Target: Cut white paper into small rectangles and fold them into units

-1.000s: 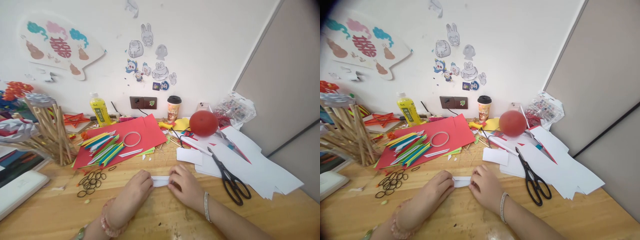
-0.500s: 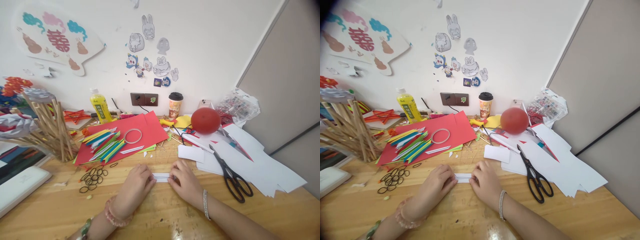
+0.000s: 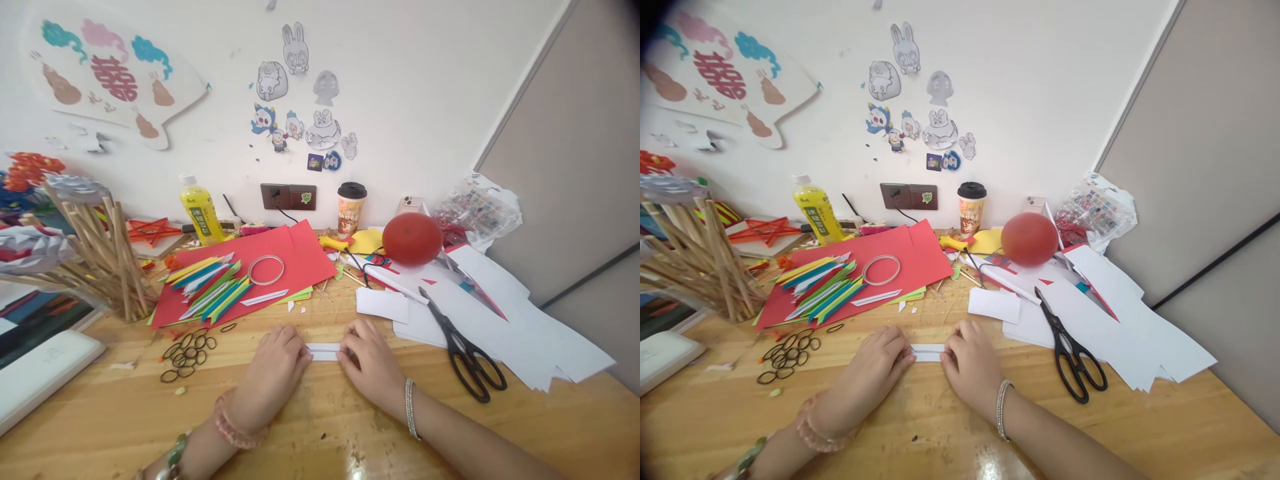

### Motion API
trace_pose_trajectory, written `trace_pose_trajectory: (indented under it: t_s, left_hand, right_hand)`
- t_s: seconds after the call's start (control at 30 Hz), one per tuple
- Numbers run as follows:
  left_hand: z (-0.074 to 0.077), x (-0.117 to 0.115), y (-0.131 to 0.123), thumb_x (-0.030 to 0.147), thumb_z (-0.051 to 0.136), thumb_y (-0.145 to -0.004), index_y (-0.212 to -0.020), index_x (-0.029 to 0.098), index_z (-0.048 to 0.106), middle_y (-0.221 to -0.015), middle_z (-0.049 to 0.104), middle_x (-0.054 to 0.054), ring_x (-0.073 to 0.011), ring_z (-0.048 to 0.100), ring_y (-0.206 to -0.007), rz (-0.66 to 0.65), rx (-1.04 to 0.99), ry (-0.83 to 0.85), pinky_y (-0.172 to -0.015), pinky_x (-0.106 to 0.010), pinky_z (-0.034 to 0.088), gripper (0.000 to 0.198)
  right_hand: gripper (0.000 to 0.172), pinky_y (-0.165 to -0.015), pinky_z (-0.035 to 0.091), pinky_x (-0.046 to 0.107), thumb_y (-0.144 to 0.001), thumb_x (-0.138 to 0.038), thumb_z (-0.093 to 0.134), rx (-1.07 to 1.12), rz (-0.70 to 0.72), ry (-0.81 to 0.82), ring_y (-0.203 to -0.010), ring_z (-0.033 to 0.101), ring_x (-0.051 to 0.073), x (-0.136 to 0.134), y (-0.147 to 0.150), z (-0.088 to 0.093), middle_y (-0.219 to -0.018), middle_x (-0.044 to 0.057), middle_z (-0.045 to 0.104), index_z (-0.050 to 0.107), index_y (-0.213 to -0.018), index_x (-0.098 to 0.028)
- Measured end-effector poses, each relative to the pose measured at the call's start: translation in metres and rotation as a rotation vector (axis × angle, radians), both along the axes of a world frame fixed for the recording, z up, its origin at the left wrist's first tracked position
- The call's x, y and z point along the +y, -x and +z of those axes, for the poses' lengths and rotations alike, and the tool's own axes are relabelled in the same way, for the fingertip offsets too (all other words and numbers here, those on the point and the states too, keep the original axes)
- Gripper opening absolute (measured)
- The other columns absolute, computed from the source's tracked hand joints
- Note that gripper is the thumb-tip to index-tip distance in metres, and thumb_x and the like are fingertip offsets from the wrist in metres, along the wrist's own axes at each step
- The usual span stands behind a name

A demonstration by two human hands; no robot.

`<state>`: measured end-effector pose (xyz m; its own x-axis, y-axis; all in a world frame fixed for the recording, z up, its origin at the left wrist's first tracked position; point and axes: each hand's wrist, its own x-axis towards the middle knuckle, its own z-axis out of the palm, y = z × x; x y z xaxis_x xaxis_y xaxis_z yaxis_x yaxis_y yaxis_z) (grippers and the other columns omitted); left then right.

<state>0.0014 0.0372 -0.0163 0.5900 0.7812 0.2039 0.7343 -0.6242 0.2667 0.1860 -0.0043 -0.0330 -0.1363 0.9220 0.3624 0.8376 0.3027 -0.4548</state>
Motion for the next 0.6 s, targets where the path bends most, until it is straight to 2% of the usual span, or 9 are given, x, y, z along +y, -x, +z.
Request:
trace_pose_trajectory:
  t_s: [0.37, 0.6]
  left_hand:
    - [-0.0025, -0.0002, -0.0035, 0.024, 0.05, -0.078, -0.064, 0.018, 0.053, -0.072, 0.056, -0.004, -0.0207, 0.052, -0.073, 0.106, -0.045, 0.027, -0.066, -0.033, 0.04, 0.016]
    - [-0.0011, 0.0022, 0.0018, 0.022, 0.047, -0.079, -0.067, 0.018, 0.054, -0.073, 0.056, -0.003, -0.0196, 0.052, -0.074, 0.012, -0.079, 0.056, -0.067, -0.032, 0.04, 0.015]
  right_hand:
    - [0.015, -0.07, 0.04, 0.034, -0.073, -0.011, 0.053, -0.031, -0.03, -0.006, -0.08, 0.044, 0.019, -0.0005, 0.0025, -0.0007, -0.081, 0.003, 0.048, 0.046, -0.062, -0.019]
    - [0.016, -0.071, 0.039, 0.033, -0.073, -0.008, 0.051, -0.012, -0.033, 0.002, -0.081, 0.044, 0.018, 0.0011, 0.0012, -0.0031, -0.081, 0.003, 0.048, 0.045, -0.062, -0.018]
